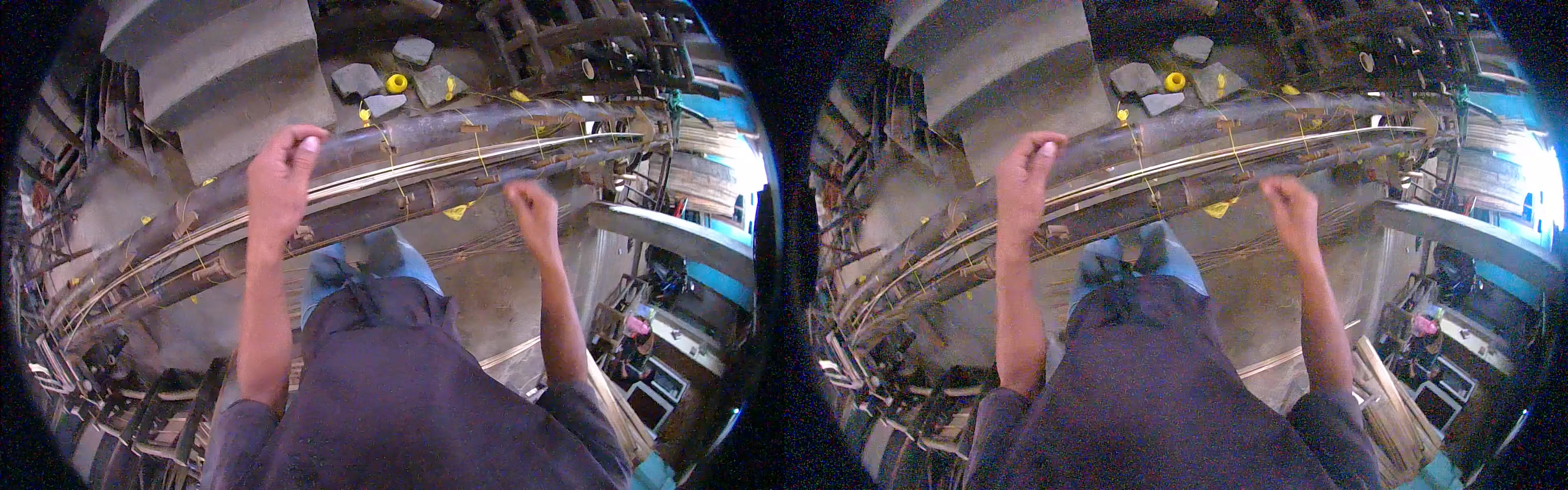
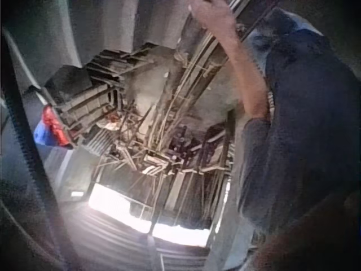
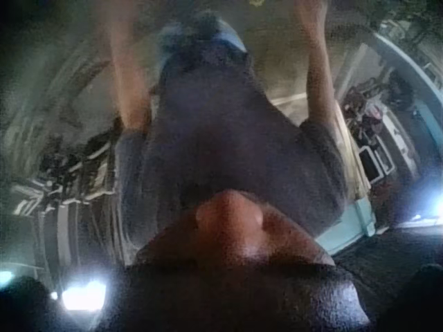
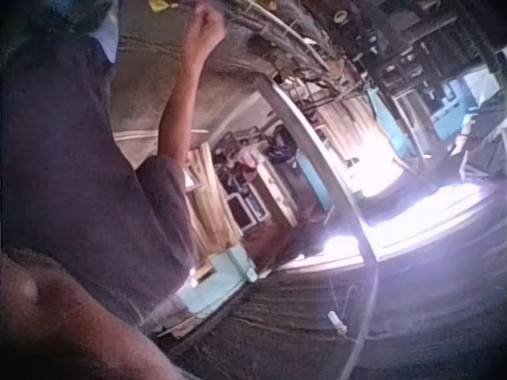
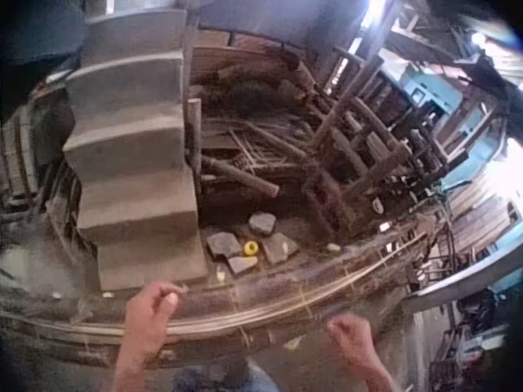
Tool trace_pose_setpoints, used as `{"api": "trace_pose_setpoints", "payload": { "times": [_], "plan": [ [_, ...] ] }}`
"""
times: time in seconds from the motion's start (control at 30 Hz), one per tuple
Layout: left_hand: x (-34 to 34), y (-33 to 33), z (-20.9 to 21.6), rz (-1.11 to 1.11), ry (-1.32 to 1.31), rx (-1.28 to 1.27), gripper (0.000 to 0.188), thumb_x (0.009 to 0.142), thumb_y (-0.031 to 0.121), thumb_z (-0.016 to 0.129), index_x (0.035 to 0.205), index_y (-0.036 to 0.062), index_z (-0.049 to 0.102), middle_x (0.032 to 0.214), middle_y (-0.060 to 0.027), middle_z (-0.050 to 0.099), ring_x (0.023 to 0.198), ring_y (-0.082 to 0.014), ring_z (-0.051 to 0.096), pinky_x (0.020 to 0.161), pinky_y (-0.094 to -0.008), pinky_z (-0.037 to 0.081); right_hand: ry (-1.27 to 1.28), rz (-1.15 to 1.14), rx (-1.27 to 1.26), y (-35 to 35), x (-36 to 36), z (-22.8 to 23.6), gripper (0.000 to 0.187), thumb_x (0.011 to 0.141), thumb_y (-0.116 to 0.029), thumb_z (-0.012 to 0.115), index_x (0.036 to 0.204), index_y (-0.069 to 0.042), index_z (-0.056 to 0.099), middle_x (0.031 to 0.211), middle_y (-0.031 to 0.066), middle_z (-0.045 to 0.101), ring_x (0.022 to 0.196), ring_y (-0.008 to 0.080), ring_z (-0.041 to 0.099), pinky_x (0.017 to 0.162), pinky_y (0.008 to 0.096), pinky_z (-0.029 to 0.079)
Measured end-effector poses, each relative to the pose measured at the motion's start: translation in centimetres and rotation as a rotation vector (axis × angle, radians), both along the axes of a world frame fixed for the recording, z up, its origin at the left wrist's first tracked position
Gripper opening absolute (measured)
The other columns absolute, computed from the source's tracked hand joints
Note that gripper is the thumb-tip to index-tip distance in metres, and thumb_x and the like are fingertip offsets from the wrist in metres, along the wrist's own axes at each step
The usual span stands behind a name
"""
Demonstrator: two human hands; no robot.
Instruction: The person repeatedly ties yellow string around a bundle of thin bamboo strips secured to a horizontal bamboo frame. The hands wrap and knot the string at multiple points along the bundle, then move to the next section and repeat the process.
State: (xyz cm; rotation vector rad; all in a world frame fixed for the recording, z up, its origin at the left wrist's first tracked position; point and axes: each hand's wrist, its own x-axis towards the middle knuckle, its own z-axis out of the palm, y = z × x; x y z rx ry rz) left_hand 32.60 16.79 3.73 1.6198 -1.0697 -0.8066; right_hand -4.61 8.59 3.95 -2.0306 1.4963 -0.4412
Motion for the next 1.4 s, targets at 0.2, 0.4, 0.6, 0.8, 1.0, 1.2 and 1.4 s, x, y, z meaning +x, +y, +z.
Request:
{"api": "trace_pose_setpoints", "payload": {
  "times": [0.2, 0.4, 0.6, 0.8, 1.0, 1.2, 1.4],
  "plan": [
    [-9.7, -6.3, 1.6, -0.463, -0.106, -0.019, 0.021, 0.09, 0.018, 0.057, 0.103, 0.0048, 0.066, 0.1, -0.012, 0.068, 0.094, -0.0242, 0.064, 0.086, -0.0346, 0.048, 0.253, 0.631, 0.347, -13.9, 3.3, -3.3, 0.031, 0.09, -0.03, 0.063, 0.11, -0.006, 0.068, 0.098, 0.0055, 0.07, 0.086, 0.0163, 0.062, 0.079, 0.033, 0.048],
    [-12.1, -5.8, 2.8, -0.382, -0.068, 0.128, 0.022, 0.09, 0.019, 0.059, 0.105, 0.0054, 0.066, 0.098, -0.0096, 0.067, 0.089, -0.02, 0.063, 0.082, -0.0343, 0.049, -0.135, 0.867, 0.749, -16.0, 3.6, -6.2, 0.027, 0.092, -0.032, 0.061, 0.099, -0.007, 0.069, 0.09, -0.0013, 0.068, 0.085, 0.01, 0.055, 0.078, 0.0315, 0.047],
    [-6.6, 0.9, 2.2, 0.02, -0.071, 0.253, 0.019, 0.094, 0.017, 0.057, 0.104, 0.0029, 0.065, 0.098, -0.0046, 0.066, 0.088, -0.0114, 0.058, 0.081, -0.026, 0.046, -0.094, 0.322, 0.169, -13.9, 1.7, -2.2, 0.02, 0.094, -0.02, 0.054, 0.093, -0.001, 0.062, 0.085, 0.0072, 0.063, 0.084, 0.0175, 0.059, 0.076, 0.0337, 0.047],
    [-4.2, 2.1, 1.8, 0.087, -0.24, 0.198, 0.02, 0.093, 0.019, 0.058, 0.104, 0.0033, 0.065, 0.1, -0.0076, 0.067, 0.091, -0.0164, 0.061, 0.083, -0.0288, 0.047, -0.742, 0.035, 1.652, 6.3, 3.6, -1.1, 0.072, 0.092, -0.019, 0.062, 0.147, -0.008, 0.018, 0.091, 0.0059, 0.06, 0.075, 0.018, 0.061, 0.066, 0.0306, 0.048],
    [-5.4, -1.1, -1.2, -0.292, -0.489, 0.174, 0.025, 0.09, 0.022, 0.058, 0.109, 0.0058, 0.064, 0.106, -0.0156, 0.066, 0.098, -0.0307, 0.064, 0.085, -0.039, 0.05, -0.132, 0.605, 0.321, 2.8, 9.5, 1.2, 0.01, 0.088, -0.009, 0.062, 0.088, -0.002, 0.069, 0.082, 0.0047, 0.063, 0.079, 0.0188, 0.061, 0.07, 0.0302, 0.048],
    [-8.4, -0.4, -4.7, -0.254, -0.804, 0.194, 0.017, 0.086, 0.025, 0.062, 0.09, 0.0087, 0.068, 0.082, -0.0123, 0.067, 0.078, -0.033, 0.064, 0.072, -0.0428, 0.049, -0.041, 1.075, -0.102, -4.6, 24.8, 11.6, 0.012, 0.085, -0.014, 0.062, 0.085, -0.003, 0.064, 0.076, 0.0162, 0.057, 0.073, 0.0322, 0.059, 0.066, 0.0399, 0.046],
    [-8.4, -1.3, -5.6, -0.197, -0.66, 0.014, 0.02, 0.087, 0.025, 0.06, 0.083, 0.0078, 0.069, 0.077, -0.0158, 0.066, 0.072, -0.0355, 0.064, 0.067, -0.0459, 0.05, 0.525, 0.497, 0.051, -11.3, 24.2, -3.8, 0.063, 0.089, -0.056, 0.043, 0.106, -0.002, 0.068, 0.112, 0.0234, 0.064, 0.106, 0.0358, 0.062, 0.096, 0.0436, 0.046]
  ]
}}
